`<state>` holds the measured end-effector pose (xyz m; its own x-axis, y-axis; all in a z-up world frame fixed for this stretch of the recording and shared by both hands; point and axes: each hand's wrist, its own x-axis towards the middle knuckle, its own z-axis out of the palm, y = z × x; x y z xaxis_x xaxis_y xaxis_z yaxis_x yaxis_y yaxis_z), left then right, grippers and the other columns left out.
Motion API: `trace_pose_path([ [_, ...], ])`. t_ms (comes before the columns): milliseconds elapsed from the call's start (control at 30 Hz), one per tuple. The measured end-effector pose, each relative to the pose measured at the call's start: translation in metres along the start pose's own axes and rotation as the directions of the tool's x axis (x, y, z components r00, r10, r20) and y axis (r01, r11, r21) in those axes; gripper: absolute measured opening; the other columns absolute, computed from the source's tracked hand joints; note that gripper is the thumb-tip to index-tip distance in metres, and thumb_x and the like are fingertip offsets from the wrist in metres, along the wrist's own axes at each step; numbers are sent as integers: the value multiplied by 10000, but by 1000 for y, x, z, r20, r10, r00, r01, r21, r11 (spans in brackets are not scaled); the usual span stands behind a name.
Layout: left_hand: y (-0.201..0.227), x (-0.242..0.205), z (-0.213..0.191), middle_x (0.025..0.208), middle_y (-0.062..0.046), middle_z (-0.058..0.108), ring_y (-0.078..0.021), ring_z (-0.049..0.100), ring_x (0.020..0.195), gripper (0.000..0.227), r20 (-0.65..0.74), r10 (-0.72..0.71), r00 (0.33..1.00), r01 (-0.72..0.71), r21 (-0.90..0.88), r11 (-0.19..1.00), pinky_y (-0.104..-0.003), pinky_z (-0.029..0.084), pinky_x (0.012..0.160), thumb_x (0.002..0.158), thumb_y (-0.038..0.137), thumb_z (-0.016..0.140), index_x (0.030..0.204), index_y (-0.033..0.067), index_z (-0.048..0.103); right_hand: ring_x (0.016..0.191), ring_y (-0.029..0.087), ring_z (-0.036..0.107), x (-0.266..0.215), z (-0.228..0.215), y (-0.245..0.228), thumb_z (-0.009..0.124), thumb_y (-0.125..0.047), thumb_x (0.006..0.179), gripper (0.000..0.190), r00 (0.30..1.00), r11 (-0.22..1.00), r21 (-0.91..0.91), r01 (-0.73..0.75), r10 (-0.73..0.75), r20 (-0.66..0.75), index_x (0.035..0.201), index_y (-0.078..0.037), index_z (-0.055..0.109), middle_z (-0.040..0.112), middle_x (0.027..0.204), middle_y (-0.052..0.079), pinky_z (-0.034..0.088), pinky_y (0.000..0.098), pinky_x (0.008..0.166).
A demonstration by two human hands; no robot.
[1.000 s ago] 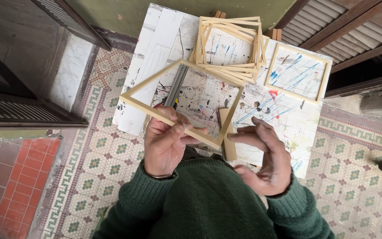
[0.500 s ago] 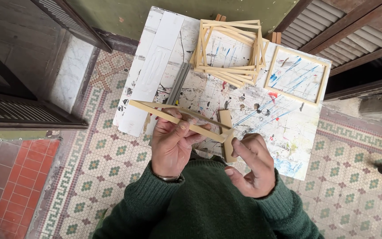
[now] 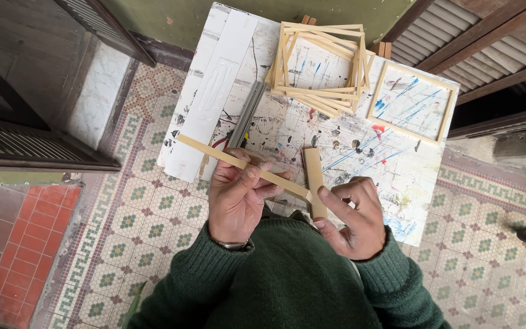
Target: Sanding the joints and edges of small wooden picture frames with a sanding block.
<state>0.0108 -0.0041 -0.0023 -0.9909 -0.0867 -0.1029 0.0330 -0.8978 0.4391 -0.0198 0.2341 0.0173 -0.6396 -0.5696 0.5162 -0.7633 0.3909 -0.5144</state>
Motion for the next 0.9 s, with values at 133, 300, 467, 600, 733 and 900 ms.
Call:
trace_pose_path([
  [133, -2, -3, -2, 1104, -156, 725, -404, 737, 1042, 160, -7, -4, 1000, 4, 0, 1000, -455, 664, 859, 1061, 21, 592, 1207, 45, 532, 925, 257, 545, 12, -2, -8, 770, -280, 929, 532, 998, 998, 27, 53, -52, -29, 1391, -108, 568, 610, 1021, 83, 442, 451, 849],
  [300, 1, -6, 0, 1108, -163, 724, -404, 740, 1039, 153, 0, 14, 1000, -14, -7, 1000, -446, 665, 843, 1066, 23, 591, 1203, 45, 529, 857, 243, 545, -2, 10, 4, 785, -288, 872, 517, 999, 999, -35, 40, -40, 12, 1324, -84, 639, 604, 939, 72, 425, 444, 776],
  [467, 3, -9, 0, 1104, -173, 722, -411, 742, 1038, 157, -2, 37, 999, -37, 23, 999, -444, 666, 840, 1064, 12, 587, 1206, 42, 526, 886, 246, 529, 5, -1, -9, 766, -295, 929, 452, 1000, 999, -29, -15, 14, -27, 1308, -80, 645, 604, 967, 74, 431, 424, 814],
  [600, 2, -9, 3, 1095, -170, 714, -403, 745, 1020, 168, 0, 35, 999, -35, 32, 999, -447, 670, 830, 1062, 0, 589, 1213, 40, 524, 865, 226, 533, 27, -13, -26, 770, -341, 907, 378, 996, 995, -56, 79, -81, -25, 1194, -101, 715, 576, 924, 54, 432, 433, 810],
  [733, 2, -11, 3, 1099, -186, 714, -405, 742, 1010, 176, 17, 69, 997, -70, 67, 995, -460, 670, 837, 1066, -6, 595, 1226, 28, 530, 797, 203, 501, 26, -13, -23, 776, -400, 862, 356, 993, 980, -164, 111, -116, -22, 1103, -139, 800, 546, 862, 28, 405, 414, 745],
  [900, 5, -13, 4, 1077, -171, 713, -419, 747, 1011, 174, -16, 48, 999, -47, 40, 998, -449, 668, 812, 1055, 4, 608, 1202, 39, 521, 884, 215, 541, -4, -5, 2, 677, -433, 977, 394, 995, 998, -59, 10, -16, -98, 1247, -148, 697, 590, 963, 63, 445, 400, 823],
])
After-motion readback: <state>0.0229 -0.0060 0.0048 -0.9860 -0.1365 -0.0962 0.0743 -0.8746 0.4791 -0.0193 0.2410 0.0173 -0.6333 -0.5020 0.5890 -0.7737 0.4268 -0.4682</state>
